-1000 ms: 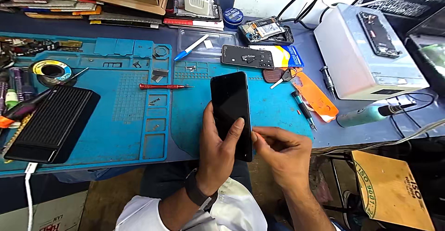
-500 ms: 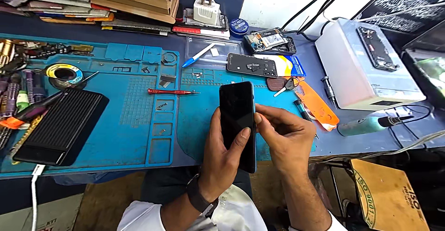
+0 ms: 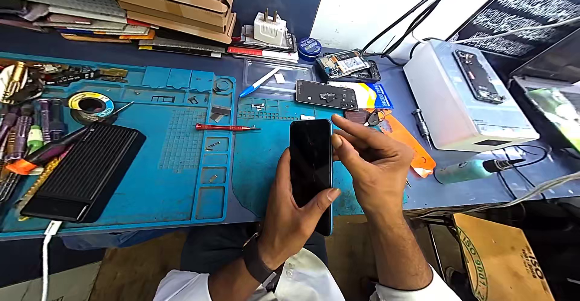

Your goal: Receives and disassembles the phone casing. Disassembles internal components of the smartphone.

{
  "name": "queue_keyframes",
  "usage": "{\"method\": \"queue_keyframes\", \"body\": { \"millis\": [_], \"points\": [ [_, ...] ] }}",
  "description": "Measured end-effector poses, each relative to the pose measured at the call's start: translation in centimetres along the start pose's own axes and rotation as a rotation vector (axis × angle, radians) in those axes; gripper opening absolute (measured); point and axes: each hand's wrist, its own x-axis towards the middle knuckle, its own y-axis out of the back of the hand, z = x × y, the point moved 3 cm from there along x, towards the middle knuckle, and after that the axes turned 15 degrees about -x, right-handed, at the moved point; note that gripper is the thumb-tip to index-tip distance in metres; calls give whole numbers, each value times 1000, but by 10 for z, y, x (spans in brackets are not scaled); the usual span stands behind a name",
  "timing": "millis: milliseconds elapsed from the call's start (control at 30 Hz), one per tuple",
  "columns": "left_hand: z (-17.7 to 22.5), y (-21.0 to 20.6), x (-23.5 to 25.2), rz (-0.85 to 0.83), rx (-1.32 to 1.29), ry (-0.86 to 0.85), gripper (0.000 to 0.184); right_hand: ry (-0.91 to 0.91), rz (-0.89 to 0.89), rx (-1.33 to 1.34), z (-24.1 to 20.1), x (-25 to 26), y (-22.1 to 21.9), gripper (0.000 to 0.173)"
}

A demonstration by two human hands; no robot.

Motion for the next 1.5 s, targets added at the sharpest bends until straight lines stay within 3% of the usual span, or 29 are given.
{"method": "queue_keyframes", "body": {
  "millis": [500,833,1167,1333,1500],
  "points": [
    [-4,-1,-2,-14,49,-35,92,-86,-66,0,-2,18,13,17],
    [-2,-10,-16,20,400,-167,102,-286,-245,95,-19,17,51,14],
    [19,-6,-11,-150,632,-301,100,-340,-279,100,-18,13,67,4],
    [23,4,-5,-262,713,-341,97,-269,-482,80,-13,13,69,28],
    [30,2,-3,-381,691,-363,97,-173,-633,167,-10,24,67,35]
  ]
}}
